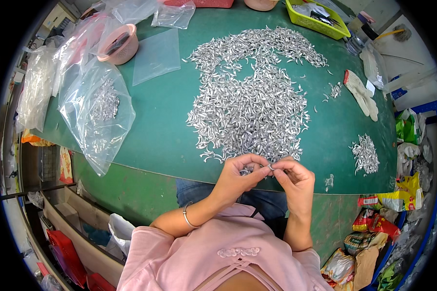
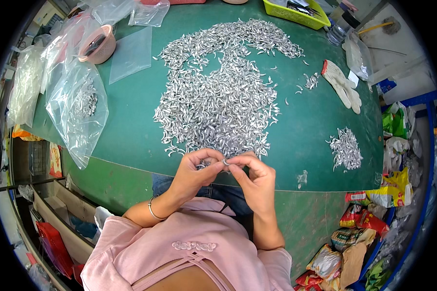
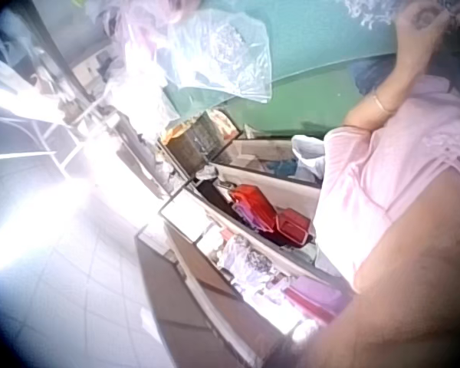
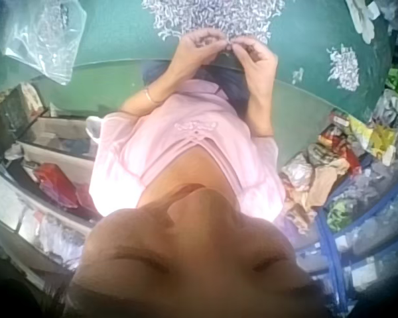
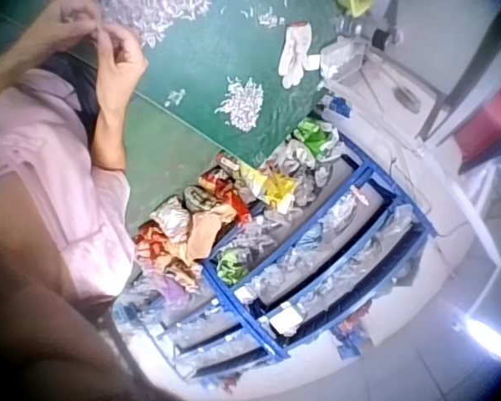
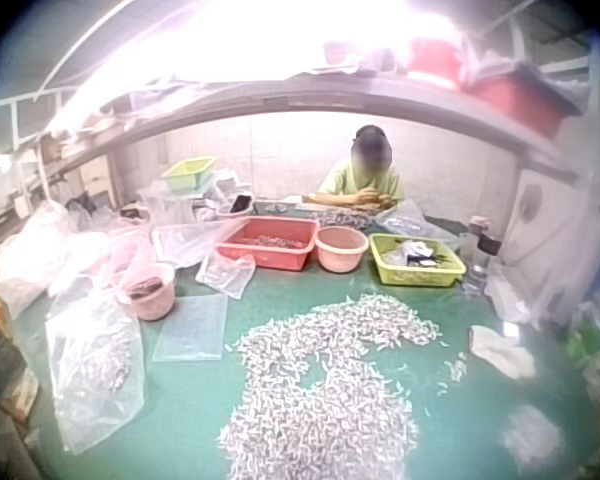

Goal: The person sits at a green table and repeatedly picks up small silver metal pieces, separating them into two piles by hand. They occasionally gather a handful of pieces and place them into a clear plastic bag. The task continues throughout the clip with no visible change in method or outcome.

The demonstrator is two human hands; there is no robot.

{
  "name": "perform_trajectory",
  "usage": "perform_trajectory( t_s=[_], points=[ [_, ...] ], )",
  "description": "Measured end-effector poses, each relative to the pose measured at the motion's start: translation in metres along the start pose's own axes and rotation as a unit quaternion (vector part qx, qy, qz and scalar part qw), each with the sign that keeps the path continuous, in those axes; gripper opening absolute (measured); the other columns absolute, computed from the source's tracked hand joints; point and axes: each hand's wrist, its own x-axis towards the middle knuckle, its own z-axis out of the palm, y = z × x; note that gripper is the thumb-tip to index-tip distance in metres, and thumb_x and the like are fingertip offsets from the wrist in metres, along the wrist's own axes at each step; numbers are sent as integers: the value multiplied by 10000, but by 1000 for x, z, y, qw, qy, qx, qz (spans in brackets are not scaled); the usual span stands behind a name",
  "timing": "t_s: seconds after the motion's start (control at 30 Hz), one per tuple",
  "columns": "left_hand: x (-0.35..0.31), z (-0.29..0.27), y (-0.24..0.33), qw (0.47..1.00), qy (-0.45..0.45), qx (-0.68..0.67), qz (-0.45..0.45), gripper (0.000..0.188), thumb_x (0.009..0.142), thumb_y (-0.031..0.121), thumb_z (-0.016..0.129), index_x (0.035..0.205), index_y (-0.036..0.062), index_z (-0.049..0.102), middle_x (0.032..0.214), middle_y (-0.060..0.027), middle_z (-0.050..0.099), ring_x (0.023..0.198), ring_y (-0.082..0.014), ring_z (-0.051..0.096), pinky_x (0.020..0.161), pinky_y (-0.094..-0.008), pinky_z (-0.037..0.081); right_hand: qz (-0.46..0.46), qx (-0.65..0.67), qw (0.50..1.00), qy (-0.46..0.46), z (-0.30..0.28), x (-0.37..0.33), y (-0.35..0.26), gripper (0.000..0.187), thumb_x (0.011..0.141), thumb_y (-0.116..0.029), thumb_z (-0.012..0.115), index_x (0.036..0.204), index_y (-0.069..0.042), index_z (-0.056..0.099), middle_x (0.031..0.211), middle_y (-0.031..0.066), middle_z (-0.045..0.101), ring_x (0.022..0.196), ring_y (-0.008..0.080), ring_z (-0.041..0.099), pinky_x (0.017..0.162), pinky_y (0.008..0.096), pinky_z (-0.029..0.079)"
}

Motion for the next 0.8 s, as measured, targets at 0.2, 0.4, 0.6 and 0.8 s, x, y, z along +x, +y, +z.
perform_trajectory(
  t_s=[0.2,0.4,0.6,0.8],
  points=[
    [2,-2,-2,1000,-4,-9,-16,133,833,94,605,930,3,594,705,3,557,489,-5,373,406,-162,242,0,-6,1000,0,0,0,4,108,785,81,578,876,40,619,815,72,596,764,114,555,704,223,426],
    [3,-4,-3,1000,17,15,-20,168,831,126,618,970,32,620,625,71,455,500,5,375,417,-154,251,-77,-70,973,205,-29,12,-1,62,829,6,561,869,14,608,831,60,614,784,109,574,736,236,450],
    [3,-6,-1,999,46,19,-13,161,839,68,589,979,-11,589,619,67,422,482,-5,326,413,-172,207,-189,-372,791,447,-115,17,-7,160,843,-60,562,980,8,609,1011,86,573,936,176,518,842,302,398],
    [9,-9,-5,988,57,119,80,137,814,30,594,945,-7,603,613,66,433,495,-12,340,440,-170,250,-155,-405,882,183,-57,35,-10,221,772,-38,601,991,-17,604,1067,116,542,1048,243,473,925,334,343]
  ],
)
